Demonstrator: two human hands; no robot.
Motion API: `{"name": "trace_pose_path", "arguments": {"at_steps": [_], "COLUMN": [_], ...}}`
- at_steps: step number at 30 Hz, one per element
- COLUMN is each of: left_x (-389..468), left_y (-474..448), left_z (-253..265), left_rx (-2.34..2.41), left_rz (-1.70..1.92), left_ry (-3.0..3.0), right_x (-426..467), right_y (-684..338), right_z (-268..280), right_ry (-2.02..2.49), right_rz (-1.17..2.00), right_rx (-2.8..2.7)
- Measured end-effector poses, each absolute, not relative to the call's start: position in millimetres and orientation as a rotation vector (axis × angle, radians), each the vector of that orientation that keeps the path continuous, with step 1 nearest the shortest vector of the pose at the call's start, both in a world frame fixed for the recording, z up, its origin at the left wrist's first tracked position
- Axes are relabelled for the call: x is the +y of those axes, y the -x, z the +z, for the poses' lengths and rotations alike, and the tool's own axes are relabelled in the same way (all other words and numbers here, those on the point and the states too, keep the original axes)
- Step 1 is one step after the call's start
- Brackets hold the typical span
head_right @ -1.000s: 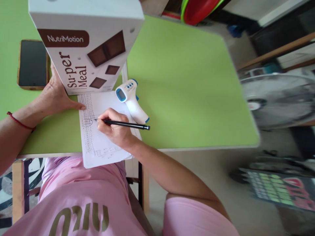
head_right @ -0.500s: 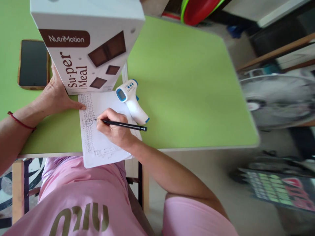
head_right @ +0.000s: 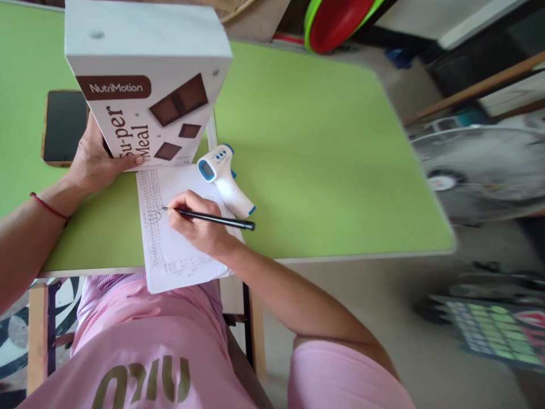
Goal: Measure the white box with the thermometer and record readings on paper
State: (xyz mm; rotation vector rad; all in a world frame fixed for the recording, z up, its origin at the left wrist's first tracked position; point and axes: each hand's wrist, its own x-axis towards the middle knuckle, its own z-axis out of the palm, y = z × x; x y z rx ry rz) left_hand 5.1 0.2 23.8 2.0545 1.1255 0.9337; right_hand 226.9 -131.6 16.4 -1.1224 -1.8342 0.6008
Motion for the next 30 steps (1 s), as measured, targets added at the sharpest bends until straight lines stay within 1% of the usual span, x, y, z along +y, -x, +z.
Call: {"name": "trace_pose_path", "arguments": {"at_steps": [3,7,9,12,17,24,30], "left_x": [0,0,1,3,2,-5,-9], "left_y": [-3,-3,-5,-6,-7,-9,-11], "left_z": [22,18,15,12,11,24,25], "left_rx": [1.121,1.097,1.071,1.03,0.965,0.963,0.982], "left_rz": [0.963,1.026,1.103,1.248,1.306,1.264,1.216], "left_ry": [-2.033,-1.979,-1.934,-1.862,-1.808,-1.842,-1.872], "right_x": [-134,-149,-163,-185,-197,-174,-159], "right_y": [-237,-251,-255,-257,-250,-246,-254], "right_z": [21,27,25,18,11,14,13], "right_ry": [0.975,0.778,0.765,0.859,0.909,0.954,0.906], "right_rz": [0.575,0.497,0.456,0.355,0.306,0.205,0.284], "right_rx": [-1.906,-2.272,-2.468,-2.644,-2.57,-2.576,-2.575]}}
